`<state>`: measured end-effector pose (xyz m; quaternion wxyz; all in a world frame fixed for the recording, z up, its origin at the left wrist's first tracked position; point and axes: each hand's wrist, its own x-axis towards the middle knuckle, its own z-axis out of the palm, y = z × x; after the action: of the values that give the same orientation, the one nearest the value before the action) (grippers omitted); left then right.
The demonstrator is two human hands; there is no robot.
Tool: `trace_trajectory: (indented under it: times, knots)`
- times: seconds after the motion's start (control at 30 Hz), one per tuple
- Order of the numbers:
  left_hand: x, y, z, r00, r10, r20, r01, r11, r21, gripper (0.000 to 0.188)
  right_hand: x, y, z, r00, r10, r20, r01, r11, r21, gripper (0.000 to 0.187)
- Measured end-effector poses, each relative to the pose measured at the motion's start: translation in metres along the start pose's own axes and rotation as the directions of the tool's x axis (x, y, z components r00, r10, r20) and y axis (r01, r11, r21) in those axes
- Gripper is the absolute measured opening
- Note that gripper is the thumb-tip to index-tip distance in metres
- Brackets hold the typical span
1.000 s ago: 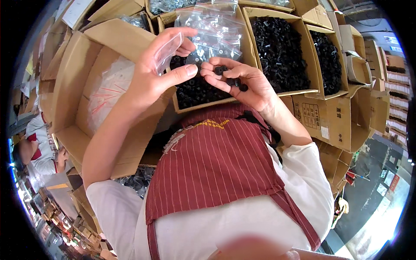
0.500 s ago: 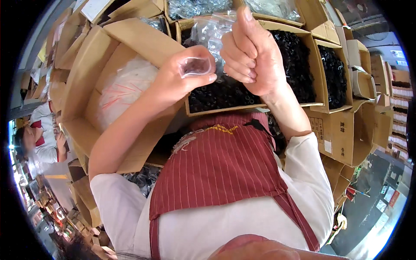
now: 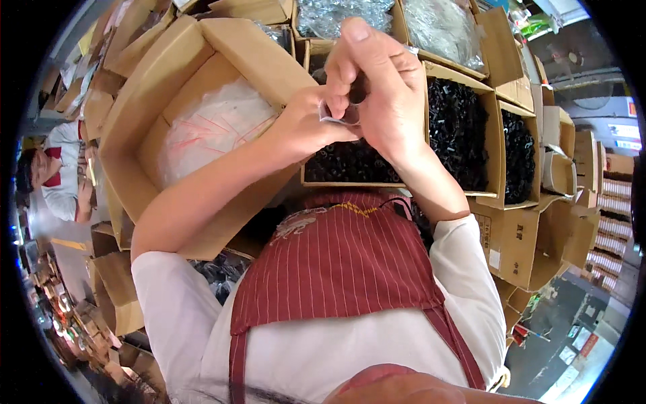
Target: Counting and placing small black plastic parts into clear plastic bags from a large box.
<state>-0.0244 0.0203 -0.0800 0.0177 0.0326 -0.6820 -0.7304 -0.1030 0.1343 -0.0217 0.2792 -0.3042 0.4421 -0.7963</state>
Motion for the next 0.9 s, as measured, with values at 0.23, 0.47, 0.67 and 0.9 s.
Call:
trace_trajectory:
  times: [0.23, 0.47, 0.67, 0.9]
  knots:
    - [0.003, 0.004, 0.002, 0.982, 0.18, -0.06, -0.184, 0.981, -0.059, 0.045, 0.002, 0.0, -0.002, 1.0, -0.029, 0.002, 0.029, 0.981, -0.189, 0.046]
    - [0.004, 0.0, -0.003, 0.993, 0.121, -0.005, -0.12, 0.991, 0.058, 0.04, -0.004, -0.007, 0.005, 0.992, -0.005, 0.124, 0.021, 0.992, -0.124, 0.053]
    - [0.004, 0.0, -0.002, 0.995, 0.079, 0.055, -0.074, 0.994, -0.081, 0.03, -0.002, -0.006, -0.013, 0.973, -0.12, 0.196, 0.166, 0.957, -0.239, 0.056]
    - [0.001, 0.008, -0.012, 0.992, 0.112, 0.058, -0.107, 0.991, -0.079, 0.018, -0.028, -0.007, -0.074, 0.97, 0.231, 0.077, -0.155, 0.829, -0.538, 0.017]
